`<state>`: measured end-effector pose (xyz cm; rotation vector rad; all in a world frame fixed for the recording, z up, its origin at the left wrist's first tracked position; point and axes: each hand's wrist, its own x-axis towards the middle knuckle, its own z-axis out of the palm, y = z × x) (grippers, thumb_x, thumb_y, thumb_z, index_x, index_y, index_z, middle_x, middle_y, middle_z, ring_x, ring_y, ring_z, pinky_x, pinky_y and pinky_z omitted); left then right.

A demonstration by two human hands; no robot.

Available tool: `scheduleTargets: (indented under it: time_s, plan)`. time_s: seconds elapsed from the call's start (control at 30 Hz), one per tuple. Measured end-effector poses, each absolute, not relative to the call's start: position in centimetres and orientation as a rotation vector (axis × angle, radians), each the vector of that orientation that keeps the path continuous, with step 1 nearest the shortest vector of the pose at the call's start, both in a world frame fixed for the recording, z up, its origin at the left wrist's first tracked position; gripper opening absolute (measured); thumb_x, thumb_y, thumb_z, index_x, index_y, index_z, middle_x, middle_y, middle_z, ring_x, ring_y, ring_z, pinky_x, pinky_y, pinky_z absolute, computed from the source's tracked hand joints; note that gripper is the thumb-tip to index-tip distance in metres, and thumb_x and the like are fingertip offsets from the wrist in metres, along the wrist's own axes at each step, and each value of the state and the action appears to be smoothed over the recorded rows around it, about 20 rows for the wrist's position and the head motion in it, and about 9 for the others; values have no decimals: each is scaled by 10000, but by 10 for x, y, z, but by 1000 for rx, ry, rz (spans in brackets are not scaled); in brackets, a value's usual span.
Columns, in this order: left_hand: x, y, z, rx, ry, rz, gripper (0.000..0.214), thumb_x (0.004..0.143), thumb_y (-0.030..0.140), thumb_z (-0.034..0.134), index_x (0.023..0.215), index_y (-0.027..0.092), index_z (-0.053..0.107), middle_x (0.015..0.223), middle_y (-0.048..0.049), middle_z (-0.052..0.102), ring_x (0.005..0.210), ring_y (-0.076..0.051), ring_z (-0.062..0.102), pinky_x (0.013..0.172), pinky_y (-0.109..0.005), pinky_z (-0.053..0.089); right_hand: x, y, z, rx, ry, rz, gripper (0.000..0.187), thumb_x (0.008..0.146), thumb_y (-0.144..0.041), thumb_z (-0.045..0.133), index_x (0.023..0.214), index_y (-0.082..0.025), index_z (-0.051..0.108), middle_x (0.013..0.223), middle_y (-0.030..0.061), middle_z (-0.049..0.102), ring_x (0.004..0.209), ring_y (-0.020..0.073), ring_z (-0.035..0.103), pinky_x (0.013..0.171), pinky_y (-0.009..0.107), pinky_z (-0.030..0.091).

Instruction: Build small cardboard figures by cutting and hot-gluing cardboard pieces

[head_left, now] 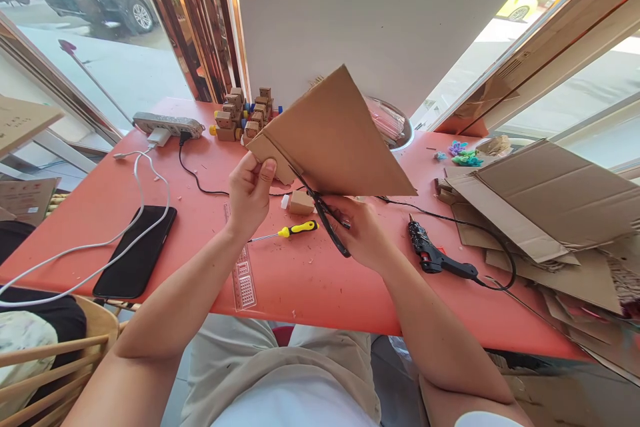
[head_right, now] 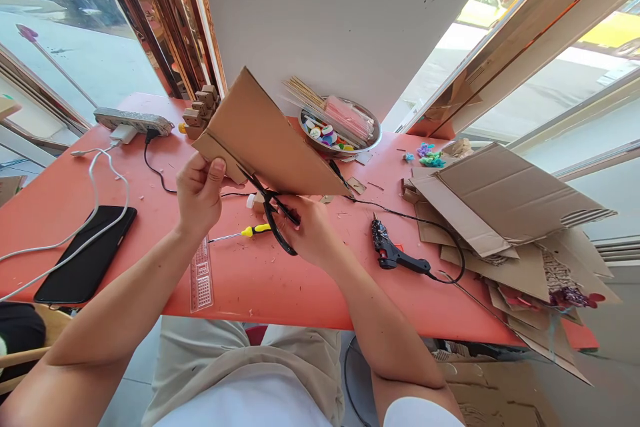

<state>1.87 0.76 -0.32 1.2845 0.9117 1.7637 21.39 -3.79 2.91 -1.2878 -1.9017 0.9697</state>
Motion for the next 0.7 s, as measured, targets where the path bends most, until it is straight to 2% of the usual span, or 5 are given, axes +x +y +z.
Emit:
scheduleTargets:
  time_s: [0.13, 0.27, 0.43, 0.57, 0.7]
  plan:
    - [19, 6, 0, 1311, 908, 1781, 588, 798, 815, 784, 790, 252, 613, 583, 44, 621, 539, -156, 672, 529, -277, 618, 213, -31, 31, -1175, -1816, 1181, 656, 835, -848, 653, 795, -202, 759, 727, 46, 606, 676, 182, 503, 637, 321, 431]
    - [21, 3, -1, 1314, 935, 1780, 603, 789, 821, 785, 775, 246, 604, 590, 44, 600, 543, -147, 644, 529, -271, 597, 214, -28, 33, -1167, -1786, 1251, 699, 794, -863, 701, 839, -172, 791, 722, 34, 576, 670, 164, 489, 600, 303, 435]
    - [21, 2, -2, 1306, 916, 1797, 595, 811, 805, 778, 783, 239, 595, 607, 33, 620, 549, -154, 656, 528, -278, 600, 218, -25, 32, -1158, -1881, 1146, 675, 837, -851, 659, 843, -188, 786, 805, 68, 672, 716, 187, 539, 637, 311, 478]
    - [21, 2, 1, 1326, 881, 1811, 589, 828, 784, 780, 759, 230, 594, 583, 38, 622, 525, -142, 647, 510, -261, 589, 222, -22, 24, -1134, -1965, 1004, 646, 920, -808, 580, 841, -199, 779, 748, 61, 639, 693, 187, 522, 621, 305, 442]
    - [22, 2, 2, 1318, 859, 1821, 585, 822, 769, 799, 746, 225, 599, 570, 42, 621, 526, -140, 663, 512, -249, 592, 226, -22, 18, -1128, -2039, 872, 547, 998, -674, 547, 870, -197, 785, 732, 55, 641, 676, 179, 497, 600, 295, 408]
